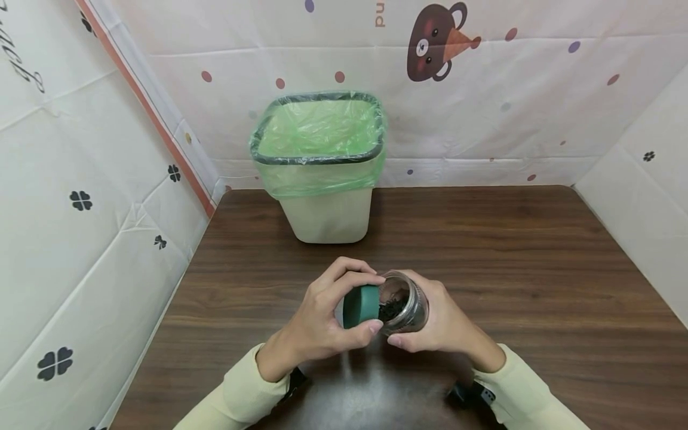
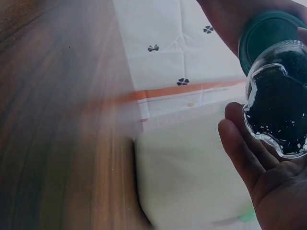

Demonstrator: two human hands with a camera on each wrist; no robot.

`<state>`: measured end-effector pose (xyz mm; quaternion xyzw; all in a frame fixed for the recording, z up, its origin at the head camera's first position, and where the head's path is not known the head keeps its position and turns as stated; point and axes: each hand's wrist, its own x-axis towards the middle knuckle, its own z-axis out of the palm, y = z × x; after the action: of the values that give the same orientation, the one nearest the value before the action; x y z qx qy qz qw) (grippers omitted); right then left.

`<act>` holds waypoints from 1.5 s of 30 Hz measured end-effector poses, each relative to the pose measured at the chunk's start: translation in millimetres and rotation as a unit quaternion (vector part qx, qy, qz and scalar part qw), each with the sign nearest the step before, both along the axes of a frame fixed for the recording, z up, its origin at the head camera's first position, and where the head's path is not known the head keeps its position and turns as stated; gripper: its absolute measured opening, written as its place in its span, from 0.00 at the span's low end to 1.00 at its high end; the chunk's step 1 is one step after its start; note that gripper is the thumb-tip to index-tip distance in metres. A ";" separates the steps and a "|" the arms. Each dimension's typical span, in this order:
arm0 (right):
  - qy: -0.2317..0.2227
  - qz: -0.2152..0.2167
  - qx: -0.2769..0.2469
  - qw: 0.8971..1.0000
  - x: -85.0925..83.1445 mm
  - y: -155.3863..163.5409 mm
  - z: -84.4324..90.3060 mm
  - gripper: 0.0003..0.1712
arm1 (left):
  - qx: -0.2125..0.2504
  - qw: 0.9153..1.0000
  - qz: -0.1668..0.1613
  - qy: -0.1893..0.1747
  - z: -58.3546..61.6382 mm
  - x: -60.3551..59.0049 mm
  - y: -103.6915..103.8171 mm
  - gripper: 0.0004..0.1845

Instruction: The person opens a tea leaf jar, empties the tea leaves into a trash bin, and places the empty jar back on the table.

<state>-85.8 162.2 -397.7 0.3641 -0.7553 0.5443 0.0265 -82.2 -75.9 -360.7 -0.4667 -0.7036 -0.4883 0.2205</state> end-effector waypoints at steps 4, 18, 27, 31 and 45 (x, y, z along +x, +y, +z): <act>0.005 0.000 -0.007 1.000 -1.5 0.9 1.6 0.46 | 0.003 1.000 0.006 0.003 -0.7 -0.5 -0.8 0.24; 0.041 -0.007 -0.012 0.999 -8.4 3.5 7.3 0.46 | 0.010 1.000 0.017 0.003 -2.4 -2.1 -5.4 0.27; 0.036 -0.009 -0.026 0.999 -12.0 7.2 10.6 0.48 | -0.001 1.000 0.025 -0.002 -6.2 -2.6 -8.4 0.28; 0.029 -0.019 -0.026 0.999 -12.0 8.5 13.2 0.48 | -0.003 0.999 0.031 -0.006 -8.2 -3.0 -8.9 0.28; 0.023 -0.060 -0.034 0.997 -16.8 11.5 19.6 0.50 | -0.010 0.998 0.048 -0.030 -16.5 -3.4 -11.3 0.30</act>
<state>-102.6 173.6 -378.1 0.3296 -0.7561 0.5584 0.0888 -85.5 -87.2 -377.2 -0.4194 -0.7368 -0.4836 0.2175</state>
